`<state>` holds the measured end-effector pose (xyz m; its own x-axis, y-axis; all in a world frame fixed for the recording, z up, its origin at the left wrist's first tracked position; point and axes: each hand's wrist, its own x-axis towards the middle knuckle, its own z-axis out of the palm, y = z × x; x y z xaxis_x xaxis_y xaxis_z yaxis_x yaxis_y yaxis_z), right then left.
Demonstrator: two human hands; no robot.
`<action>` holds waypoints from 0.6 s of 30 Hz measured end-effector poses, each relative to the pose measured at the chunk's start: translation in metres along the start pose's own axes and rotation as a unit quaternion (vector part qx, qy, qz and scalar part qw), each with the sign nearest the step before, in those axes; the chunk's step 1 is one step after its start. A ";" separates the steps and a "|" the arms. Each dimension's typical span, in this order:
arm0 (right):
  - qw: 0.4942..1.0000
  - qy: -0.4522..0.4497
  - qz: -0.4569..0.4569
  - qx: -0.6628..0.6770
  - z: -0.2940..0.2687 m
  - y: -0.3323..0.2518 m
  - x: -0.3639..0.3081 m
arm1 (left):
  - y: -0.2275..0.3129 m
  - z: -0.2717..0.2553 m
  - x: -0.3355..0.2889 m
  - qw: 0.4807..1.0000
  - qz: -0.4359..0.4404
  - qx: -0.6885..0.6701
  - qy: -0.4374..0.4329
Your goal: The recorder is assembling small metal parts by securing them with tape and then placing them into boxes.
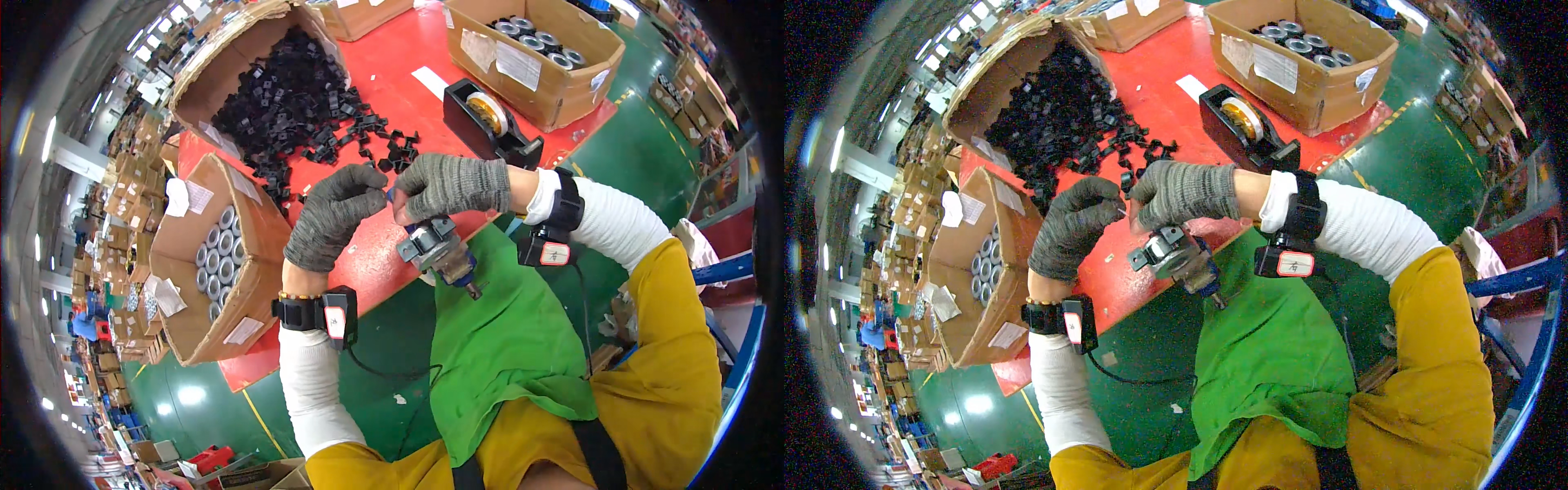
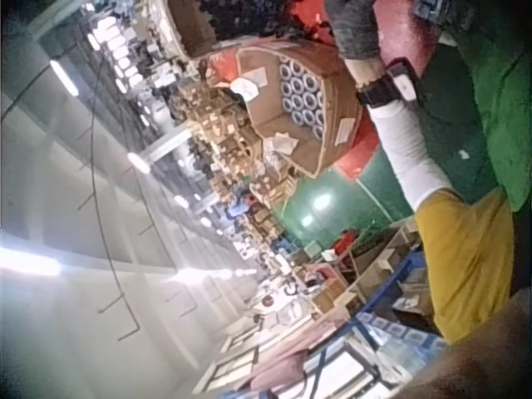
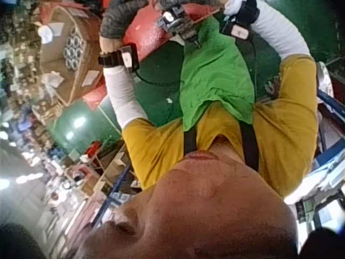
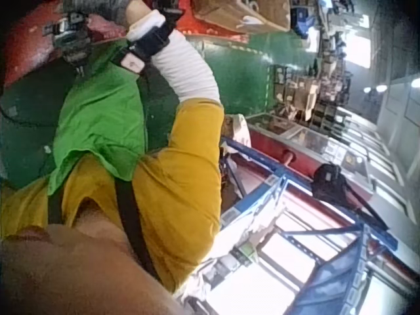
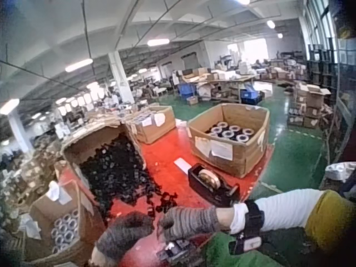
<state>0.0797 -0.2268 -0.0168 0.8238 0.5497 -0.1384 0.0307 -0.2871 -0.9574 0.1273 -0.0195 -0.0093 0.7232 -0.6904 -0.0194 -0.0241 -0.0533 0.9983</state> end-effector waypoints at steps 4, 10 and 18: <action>0.995 0.043 0.066 -0.067 -0.002 0.019 0.007 | 0.002 0.000 0.004 0.998 -0.012 -0.055 0.019; 0.995 0.067 -0.020 -0.074 -0.006 -0.015 -0.005 | 0.002 0.003 -0.010 0.990 0.014 -0.123 0.066; 0.843 0.302 -0.332 -0.295 0.048 -0.022 -0.063 | 0.005 0.015 -0.050 0.985 0.041 -0.144 0.087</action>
<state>-0.0003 -0.2173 0.0007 0.6459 0.2949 0.7042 0.7292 -0.5115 -0.4545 0.0803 0.0042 -0.0042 0.8351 -0.5481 0.0461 0.0913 0.2207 0.9711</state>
